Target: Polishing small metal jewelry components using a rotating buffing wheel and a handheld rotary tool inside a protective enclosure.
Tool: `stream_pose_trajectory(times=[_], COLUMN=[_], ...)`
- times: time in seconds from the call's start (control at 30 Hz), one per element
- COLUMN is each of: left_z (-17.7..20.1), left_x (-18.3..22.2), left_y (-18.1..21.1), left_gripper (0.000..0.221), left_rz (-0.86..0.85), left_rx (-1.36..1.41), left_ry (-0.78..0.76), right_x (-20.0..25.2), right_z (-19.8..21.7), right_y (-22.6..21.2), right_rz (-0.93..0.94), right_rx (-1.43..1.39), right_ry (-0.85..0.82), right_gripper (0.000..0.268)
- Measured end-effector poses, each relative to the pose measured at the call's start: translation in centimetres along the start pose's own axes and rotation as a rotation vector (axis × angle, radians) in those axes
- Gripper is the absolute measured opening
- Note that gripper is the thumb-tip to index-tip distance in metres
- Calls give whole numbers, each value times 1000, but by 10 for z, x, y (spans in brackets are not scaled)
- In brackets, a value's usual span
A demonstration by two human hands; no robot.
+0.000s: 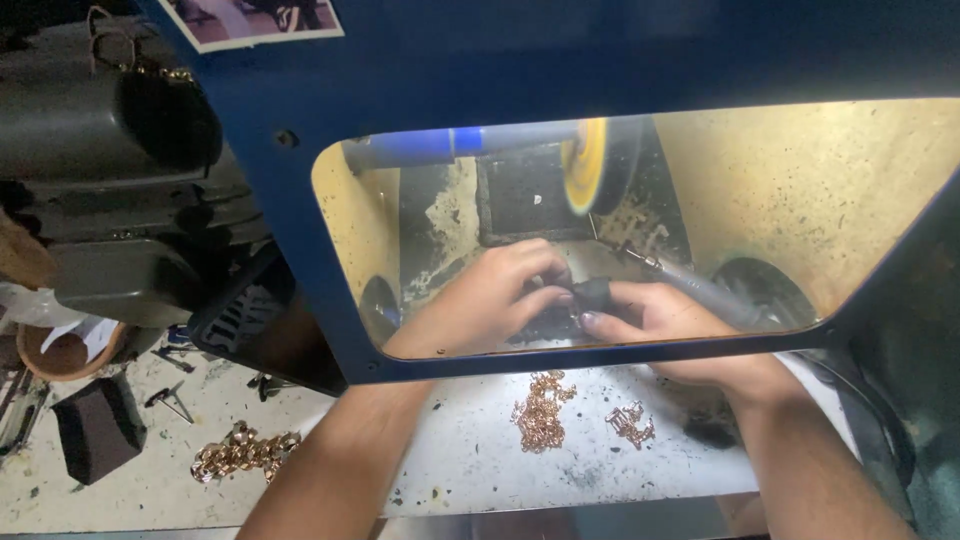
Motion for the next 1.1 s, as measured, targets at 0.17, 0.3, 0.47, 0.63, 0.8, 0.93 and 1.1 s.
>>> stream_pose_trajectory(times=[0.17, 0.3, 0.47, 0.63, 0.8, 0.93, 1.1], left_z=[-4, 3, 15, 12, 13, 12, 12], left_x=[17, 22, 22, 21, 21, 21, 19], left_y=[-7, -5, 4, -2, -1, -5, 1], left_gripper=[17, 21, 13, 15, 11, 9, 20], left_rz=[6, 32, 3, -77, -115, -177, -25], left_rx=[-19, -206, -202, -204, -162, -104, 26], left_ry=[-47, -165, -204, -162, -132, -101, -45], right_x=[4, 9, 40, 37, 26, 7, -21], right_z=[17, 39, 31, 36, 39, 26, 18], right_y=[3, 34, 28, 69, 55, 23, -7], right_rz=[-43, -30, -437, -333, -197, -84, -85], right_rx=[2, -22, 127, -105, 283, 464, 768], right_ry=[-15, 19, 63, 226, 272, 253, 141], right_gripper=[26, 39, 55, 24, 26, 27, 31])
Point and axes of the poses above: each hand's wrist, its own x-axis away from the middle knuckle, its own z-axis out of the back of the hand, y = z × x, the point moved 1 cm from there along -x, towards the middle knuckle, and after that the axes turned 14 degrees about -x, right-handed, at the moved point
